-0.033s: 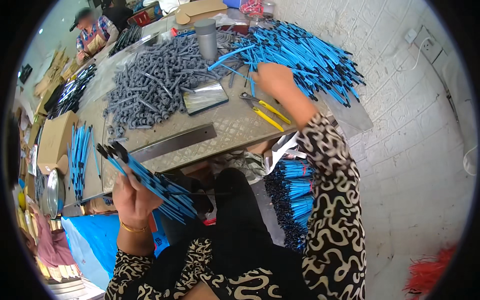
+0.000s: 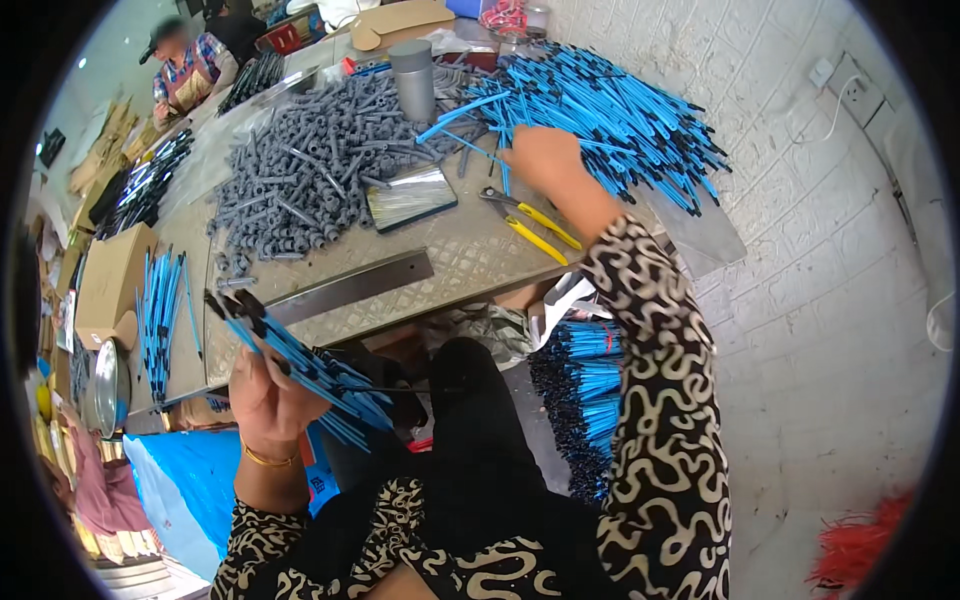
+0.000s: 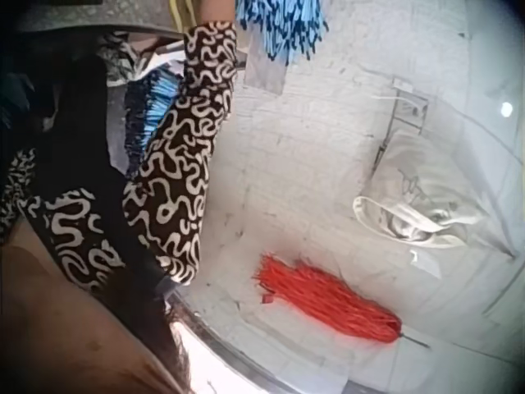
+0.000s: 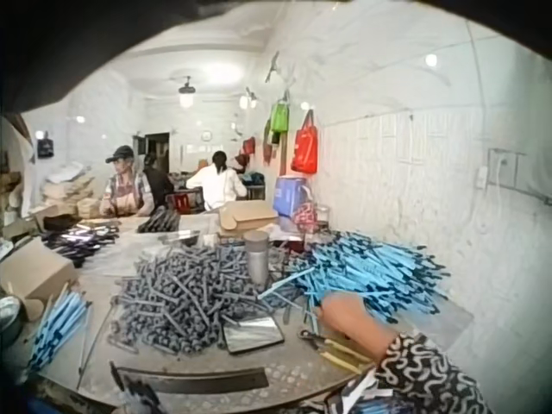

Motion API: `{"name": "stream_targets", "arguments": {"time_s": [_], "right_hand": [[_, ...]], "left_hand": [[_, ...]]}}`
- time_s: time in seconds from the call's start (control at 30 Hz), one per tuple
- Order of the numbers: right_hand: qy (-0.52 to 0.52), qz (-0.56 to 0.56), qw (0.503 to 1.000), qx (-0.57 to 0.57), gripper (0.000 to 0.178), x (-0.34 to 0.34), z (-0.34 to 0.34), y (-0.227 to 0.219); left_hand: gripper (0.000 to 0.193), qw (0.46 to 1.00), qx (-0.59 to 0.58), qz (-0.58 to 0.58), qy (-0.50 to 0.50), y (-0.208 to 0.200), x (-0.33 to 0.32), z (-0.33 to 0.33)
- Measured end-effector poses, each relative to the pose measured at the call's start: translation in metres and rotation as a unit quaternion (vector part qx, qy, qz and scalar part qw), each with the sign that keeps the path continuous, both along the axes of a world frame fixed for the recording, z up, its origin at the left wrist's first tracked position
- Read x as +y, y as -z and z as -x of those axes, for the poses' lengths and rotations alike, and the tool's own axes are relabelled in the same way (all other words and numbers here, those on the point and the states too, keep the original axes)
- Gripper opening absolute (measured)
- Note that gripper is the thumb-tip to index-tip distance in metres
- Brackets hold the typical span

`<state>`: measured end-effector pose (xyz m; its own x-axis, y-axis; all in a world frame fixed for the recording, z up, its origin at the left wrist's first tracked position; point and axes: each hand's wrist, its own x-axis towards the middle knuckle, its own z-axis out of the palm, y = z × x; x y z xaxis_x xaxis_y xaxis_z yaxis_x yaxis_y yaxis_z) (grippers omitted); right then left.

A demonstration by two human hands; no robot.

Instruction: The person threads a wire through umbrella ribs, fits their ends into slots around a plastic hub, and tightens and trims the wire using pliers to secure the assembly before repeating the process on another bundle.

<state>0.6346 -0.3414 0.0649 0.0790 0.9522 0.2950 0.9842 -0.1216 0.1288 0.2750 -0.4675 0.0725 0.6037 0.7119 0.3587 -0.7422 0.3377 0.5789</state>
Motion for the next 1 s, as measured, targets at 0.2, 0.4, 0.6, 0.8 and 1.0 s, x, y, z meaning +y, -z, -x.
{"name": "stream_targets", "arguments": {"time_s": [0.2,0.4,0.6,0.8,1.0], "right_hand": [[0.052,-0.060,0.997,0.026,0.028,0.040,-0.034,0.032],[-0.032,-0.199,0.805,0.558,0.028,0.000,-0.017,0.011],[-0.116,-0.155,0.662,0.725,0.030,-0.030,0.020,-0.010],[-0.204,-0.073,0.596,0.773,0.029,-0.097,0.060,0.007],[-0.182,0.066,0.639,0.744,0.016,-0.152,0.108,0.034]], "left_hand": [[0.018,0.984,0.133,-0.068,-0.102,-0.001,0.005,0.009],[0.021,0.993,0.120,0.011,-0.011,0.005,0.015,0.013],[0.023,0.982,0.118,0.093,-0.116,-0.015,0.011,-0.004],[0.022,0.953,0.051,0.116,-0.276,-0.016,0.048,0.001],[0.013,0.952,0.047,0.087,-0.291,-0.012,0.059,-0.020]]}}
